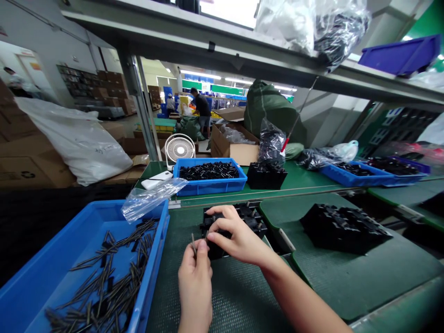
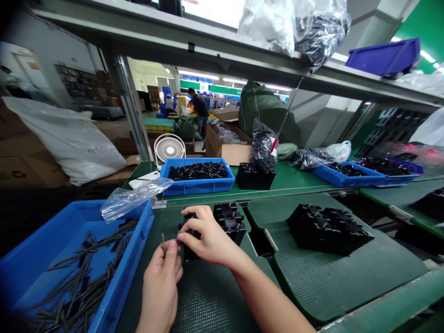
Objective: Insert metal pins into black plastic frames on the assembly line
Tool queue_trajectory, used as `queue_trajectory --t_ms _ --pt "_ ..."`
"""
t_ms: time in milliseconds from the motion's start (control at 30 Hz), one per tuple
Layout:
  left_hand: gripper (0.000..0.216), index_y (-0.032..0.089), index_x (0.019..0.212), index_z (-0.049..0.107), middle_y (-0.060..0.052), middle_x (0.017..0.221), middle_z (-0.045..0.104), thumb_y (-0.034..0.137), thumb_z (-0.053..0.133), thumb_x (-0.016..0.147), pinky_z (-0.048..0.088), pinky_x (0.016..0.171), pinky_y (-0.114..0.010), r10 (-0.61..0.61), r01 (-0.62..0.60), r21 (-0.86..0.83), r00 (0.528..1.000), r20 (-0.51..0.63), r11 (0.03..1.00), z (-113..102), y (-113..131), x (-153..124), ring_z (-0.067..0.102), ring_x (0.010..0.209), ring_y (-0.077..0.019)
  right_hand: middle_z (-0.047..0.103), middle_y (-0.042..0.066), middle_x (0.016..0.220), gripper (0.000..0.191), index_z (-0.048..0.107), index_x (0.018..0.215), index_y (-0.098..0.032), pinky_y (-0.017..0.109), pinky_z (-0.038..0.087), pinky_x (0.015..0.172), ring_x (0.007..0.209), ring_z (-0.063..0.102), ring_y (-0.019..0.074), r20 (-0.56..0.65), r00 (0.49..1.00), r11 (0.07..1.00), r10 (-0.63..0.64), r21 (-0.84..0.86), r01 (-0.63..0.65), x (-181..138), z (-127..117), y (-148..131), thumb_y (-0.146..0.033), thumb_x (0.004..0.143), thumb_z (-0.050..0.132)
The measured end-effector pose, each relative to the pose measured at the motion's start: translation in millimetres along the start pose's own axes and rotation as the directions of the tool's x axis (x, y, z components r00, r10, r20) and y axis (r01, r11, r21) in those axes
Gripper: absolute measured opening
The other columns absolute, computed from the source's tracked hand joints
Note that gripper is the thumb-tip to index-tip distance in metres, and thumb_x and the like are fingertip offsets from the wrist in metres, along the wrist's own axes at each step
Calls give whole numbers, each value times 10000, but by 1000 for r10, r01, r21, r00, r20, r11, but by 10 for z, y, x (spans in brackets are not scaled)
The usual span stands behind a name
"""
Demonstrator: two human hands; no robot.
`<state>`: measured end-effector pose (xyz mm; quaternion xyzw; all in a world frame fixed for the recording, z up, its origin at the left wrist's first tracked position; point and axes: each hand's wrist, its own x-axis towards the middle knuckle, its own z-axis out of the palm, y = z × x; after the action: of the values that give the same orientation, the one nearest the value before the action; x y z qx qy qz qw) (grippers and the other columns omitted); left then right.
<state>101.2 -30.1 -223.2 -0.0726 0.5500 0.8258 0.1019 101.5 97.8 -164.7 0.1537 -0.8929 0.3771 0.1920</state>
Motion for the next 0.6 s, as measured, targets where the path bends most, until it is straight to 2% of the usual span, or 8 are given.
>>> queue_trajectory --t_ms 100,233,400,600 --pt "339 153 864 590 31 727 481 485 628 803 221 379 -121 -58 58 -185 998 3 981 -1 30 33 291 474 -20 498 54 1250 48 646 865 -210 399 341 1054 1226 408 201 22 1000 1000 -9 12 9 -8 1 -19 -180 849 613" --pt "326 137 813 587 23 752 478 457 645 799 212 343 -116 -86 66 -324 995 -48 944 -21 51 100 298 464 -16 495 56 1251 80 652 895 -220 405 337 1052 1222 404 203 -35 999 997 -21 -68 18 28 -36 83 -176 865 592" --pt "348 146 846 591 19 830 500 476 672 771 231 348 -105 -49 27 -285 996 -73 958 -14 19 96 304 478 -7 500 74 1228 94 676 880 -215 446 333 1035 1197 387 236 -233 972 936 -33 -348 -52 223 -153 468 -195 869 585" --pt "408 160 811 554 48 739 440 544 673 739 234 354 -114 -81 63 -237 995 -67 970 -9 -46 97 300 468 -9 498 70 1232 98 695 859 -217 443 373 1001 1161 386 250 -187 982 870 -41 -489 -57 411 -117 704 -227 863 598"
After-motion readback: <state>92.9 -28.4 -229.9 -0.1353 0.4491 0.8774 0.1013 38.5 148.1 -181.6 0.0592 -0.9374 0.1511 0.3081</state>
